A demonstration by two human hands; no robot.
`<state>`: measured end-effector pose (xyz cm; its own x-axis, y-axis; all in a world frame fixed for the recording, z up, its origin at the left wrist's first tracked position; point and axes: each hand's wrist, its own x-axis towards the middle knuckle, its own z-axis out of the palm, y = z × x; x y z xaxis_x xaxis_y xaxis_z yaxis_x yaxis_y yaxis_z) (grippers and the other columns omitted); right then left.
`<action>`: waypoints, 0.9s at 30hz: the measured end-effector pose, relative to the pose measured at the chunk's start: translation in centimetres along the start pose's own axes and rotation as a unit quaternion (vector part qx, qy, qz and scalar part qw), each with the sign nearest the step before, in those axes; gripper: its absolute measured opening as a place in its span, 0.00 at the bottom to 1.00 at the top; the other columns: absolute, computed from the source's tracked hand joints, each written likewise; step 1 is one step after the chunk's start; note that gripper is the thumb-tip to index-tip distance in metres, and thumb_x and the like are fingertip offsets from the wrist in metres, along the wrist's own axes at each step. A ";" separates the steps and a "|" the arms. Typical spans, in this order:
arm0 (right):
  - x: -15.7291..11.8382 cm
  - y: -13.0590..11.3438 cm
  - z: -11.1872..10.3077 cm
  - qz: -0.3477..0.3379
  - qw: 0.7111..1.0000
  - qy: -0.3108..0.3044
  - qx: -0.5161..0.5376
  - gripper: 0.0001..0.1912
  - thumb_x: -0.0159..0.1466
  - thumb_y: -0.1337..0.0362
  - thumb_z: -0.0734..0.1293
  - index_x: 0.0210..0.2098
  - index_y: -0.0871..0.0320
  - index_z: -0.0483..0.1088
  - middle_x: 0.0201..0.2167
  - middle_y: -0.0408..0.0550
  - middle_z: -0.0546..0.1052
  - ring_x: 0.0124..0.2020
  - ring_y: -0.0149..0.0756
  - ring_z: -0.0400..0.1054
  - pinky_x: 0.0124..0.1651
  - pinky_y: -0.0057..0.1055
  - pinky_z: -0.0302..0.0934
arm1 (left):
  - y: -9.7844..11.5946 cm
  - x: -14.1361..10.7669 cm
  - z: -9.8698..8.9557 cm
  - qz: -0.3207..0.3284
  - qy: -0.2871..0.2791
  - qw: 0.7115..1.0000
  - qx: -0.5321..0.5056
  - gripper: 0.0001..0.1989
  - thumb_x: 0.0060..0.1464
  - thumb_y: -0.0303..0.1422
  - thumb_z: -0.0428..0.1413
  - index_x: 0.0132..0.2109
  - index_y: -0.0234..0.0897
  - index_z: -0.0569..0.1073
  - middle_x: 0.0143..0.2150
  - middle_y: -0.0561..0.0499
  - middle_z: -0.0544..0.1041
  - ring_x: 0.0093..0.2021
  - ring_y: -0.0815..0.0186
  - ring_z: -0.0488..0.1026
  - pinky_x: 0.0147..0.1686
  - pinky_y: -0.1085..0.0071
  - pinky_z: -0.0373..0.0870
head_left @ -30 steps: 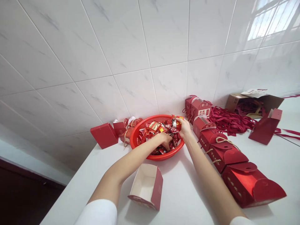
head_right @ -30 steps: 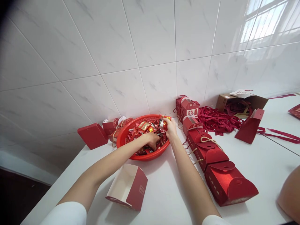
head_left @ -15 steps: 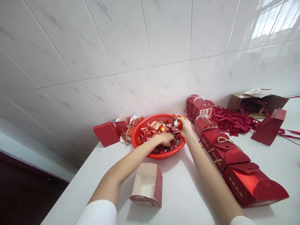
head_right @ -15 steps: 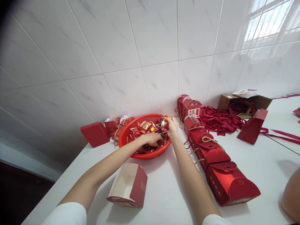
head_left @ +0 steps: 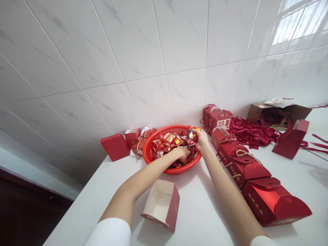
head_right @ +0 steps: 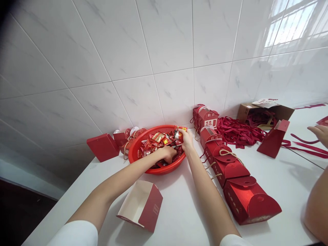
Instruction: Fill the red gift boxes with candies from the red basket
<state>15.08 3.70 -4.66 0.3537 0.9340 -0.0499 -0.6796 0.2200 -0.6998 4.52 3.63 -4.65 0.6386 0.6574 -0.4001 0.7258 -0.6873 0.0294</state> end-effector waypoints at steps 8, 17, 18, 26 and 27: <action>0.2 0.0 -0.1 0.005 1.000 0.003 0.000 0.06 0.47 0.72 0.70 0.22 0.57 0.69 0.19 0.39 0.77 0.21 0.31 0.71 0.24 0.25 0.68 | -2.8 -2.2 -1.9 0.030 -0.012 0.996 -0.083 0.21 0.40 0.28 0.64 0.46 0.37 0.78 0.44 0.48 0.81 0.43 0.55 0.78 0.43 0.68 0.73; 0.8 0.5 -0.7 0.019 0.998 -0.039 -0.042 0.07 0.47 0.72 0.72 0.23 0.57 0.69 0.19 0.39 0.76 0.20 0.30 0.71 0.26 0.26 0.69 | -8.1 -5.2 -1.0 0.084 0.298 0.845 -0.436 0.22 0.42 0.29 0.65 0.48 0.36 0.75 0.44 0.50 0.79 0.43 0.61 0.77 0.46 0.67 0.72; 0.9 0.6 -0.8 0.024 0.997 -0.045 -0.050 0.07 0.47 0.72 0.72 0.23 0.57 0.69 0.19 0.39 0.76 0.20 0.30 0.71 0.26 0.26 0.68 | -8.4 -5.4 -0.8 0.077 0.318 0.823 -0.465 0.24 0.42 0.30 0.66 0.49 0.35 0.75 0.44 0.49 0.79 0.43 0.62 0.77 0.46 0.67 0.73; 0.9 0.8 -0.8 0.057 0.989 -0.099 -0.092 0.07 0.47 0.70 0.72 0.24 0.58 0.70 0.21 0.44 0.78 0.22 0.36 0.74 0.29 0.31 0.72 | -9.2 -5.8 1.1 0.022 0.397 0.738 -0.545 0.36 0.42 0.33 0.68 0.60 0.38 0.70 0.59 0.44 0.74 0.56 0.56 0.73 0.55 0.62 0.70; 0.8 0.8 -0.8 0.060 0.988 -0.103 -0.094 0.08 0.47 0.70 0.73 0.25 0.58 0.70 0.22 0.45 0.79 0.24 0.36 0.74 0.30 0.32 0.73 | -9.1 -5.8 1.2 0.018 0.403 0.736 -0.544 0.36 0.42 0.33 0.68 0.61 0.39 0.70 0.62 0.43 0.72 0.59 0.54 0.71 0.57 0.61 0.69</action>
<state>15.33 4.40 -5.81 0.1255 0.9921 -0.0080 -0.5710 0.0656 -0.8183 -6.10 5.76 -3.69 0.2886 0.9160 0.2786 0.2008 -0.3424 0.9179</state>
